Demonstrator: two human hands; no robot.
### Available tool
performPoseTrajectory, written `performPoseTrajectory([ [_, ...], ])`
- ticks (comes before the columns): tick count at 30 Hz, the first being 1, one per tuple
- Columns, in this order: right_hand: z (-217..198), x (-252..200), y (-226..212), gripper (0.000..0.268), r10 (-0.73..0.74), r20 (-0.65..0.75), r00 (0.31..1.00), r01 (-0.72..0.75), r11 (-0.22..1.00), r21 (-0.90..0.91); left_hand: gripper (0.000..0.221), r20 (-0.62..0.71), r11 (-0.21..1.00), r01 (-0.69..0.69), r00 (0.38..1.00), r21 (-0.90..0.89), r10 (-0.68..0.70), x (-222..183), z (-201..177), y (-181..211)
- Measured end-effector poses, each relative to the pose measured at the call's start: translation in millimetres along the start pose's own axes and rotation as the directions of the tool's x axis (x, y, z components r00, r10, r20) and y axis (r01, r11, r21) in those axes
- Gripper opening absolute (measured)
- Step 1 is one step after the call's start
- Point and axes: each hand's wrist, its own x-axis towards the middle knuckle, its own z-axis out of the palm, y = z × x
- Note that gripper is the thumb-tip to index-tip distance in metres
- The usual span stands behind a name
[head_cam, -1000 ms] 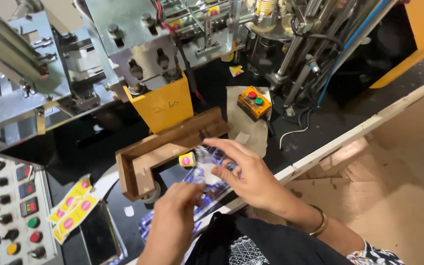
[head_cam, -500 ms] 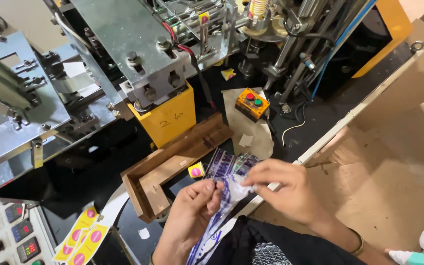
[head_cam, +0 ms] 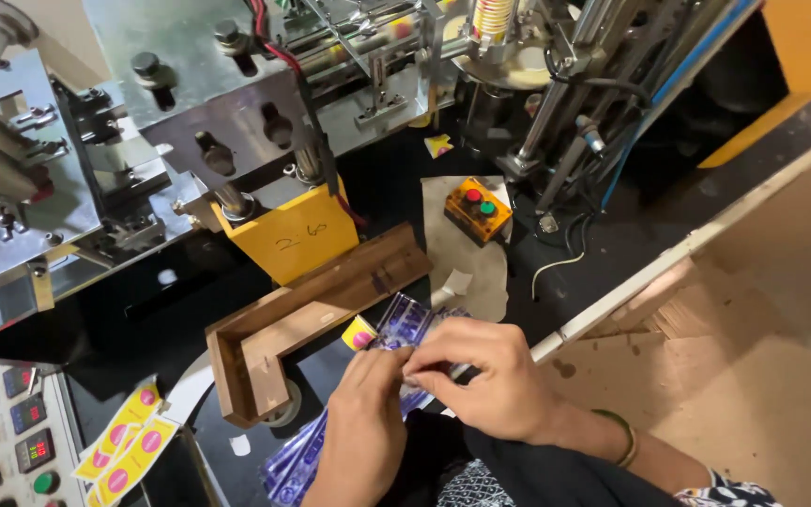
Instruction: The person is manually packaging stacks of yellow and white paper cups into clear plastic sleeves at an industrial workstation.
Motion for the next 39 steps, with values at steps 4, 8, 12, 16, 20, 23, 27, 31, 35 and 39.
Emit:
performPoseTrajectory([
  [4,-4.5,-4.3,34.0,0.009,0.214,-0.009,0.977,-0.207,0.954,0.218,0.028,-0.044,0.995,0.020,0.999,0.100,-0.015,8.7,3.7,16.7],
  [8,-10.8,0.0,61.0,0.010,0.439,0.183,0.880,-0.467,0.724,0.508,0.033,0.064,0.973,-0.066,0.997,0.221,0.053,19.8,5.2,22.0],
  [12,-24.5,17.6,66.7,0.025,0.150,0.217,0.964,-0.228,0.890,0.396,0.025,-0.027,0.963,0.002,1.000,0.269,0.006,27.5,13.2,24.4],
  [16,-22.5,14.8,88.2,0.026,0.039,0.210,0.977,-0.102,0.949,0.299,0.029,-0.192,0.918,-0.055,0.971,0.394,0.141,41.1,13.8,32.8],
  [20,-19.7,20.7,94.6,0.018,0.070,0.158,0.985,-0.116,0.945,0.305,0.029,-0.366,0.971,0.183,0.923,0.154,-0.116,46.5,21.1,28.0],
  [23,-17.8,25.5,97.8,0.017,-0.006,0.118,0.993,-0.027,0.960,0.277,0.027,-0.411,0.949,0.311,0.873,0.056,-0.262,51.4,22.1,24.6],
  [27,-14.3,28.2,99.5,0.016,-0.056,0.125,0.991,0.023,0.968,0.251,0.029,-0.304,0.939,0.109,0.953,0.326,-0.005,52.8,13.9,19.9],
  [31,-10.0,30.2,94.1,0.015,-0.037,0.135,0.990,0.004,0.972,0.233,0.032,-0.218,0.923,-0.004,0.971,0.385,0.096,51.7,8.2,14.8],
  [35,-9.2,31.0,86.2,0.018,-0.056,0.146,0.988,0.033,0.987,0.160,0.023,-0.227,0.918,0.138,0.972,0.373,-0.054,35.0,8.8,-3.5],
  [39,-13.0,31.7,75.4,0.017,-0.090,0.162,0.983,0.087,0.996,0.026,0.005,0.132,0.878,0.455,0.889,-0.148,-0.438,13.0,6.0,-45.6],
])
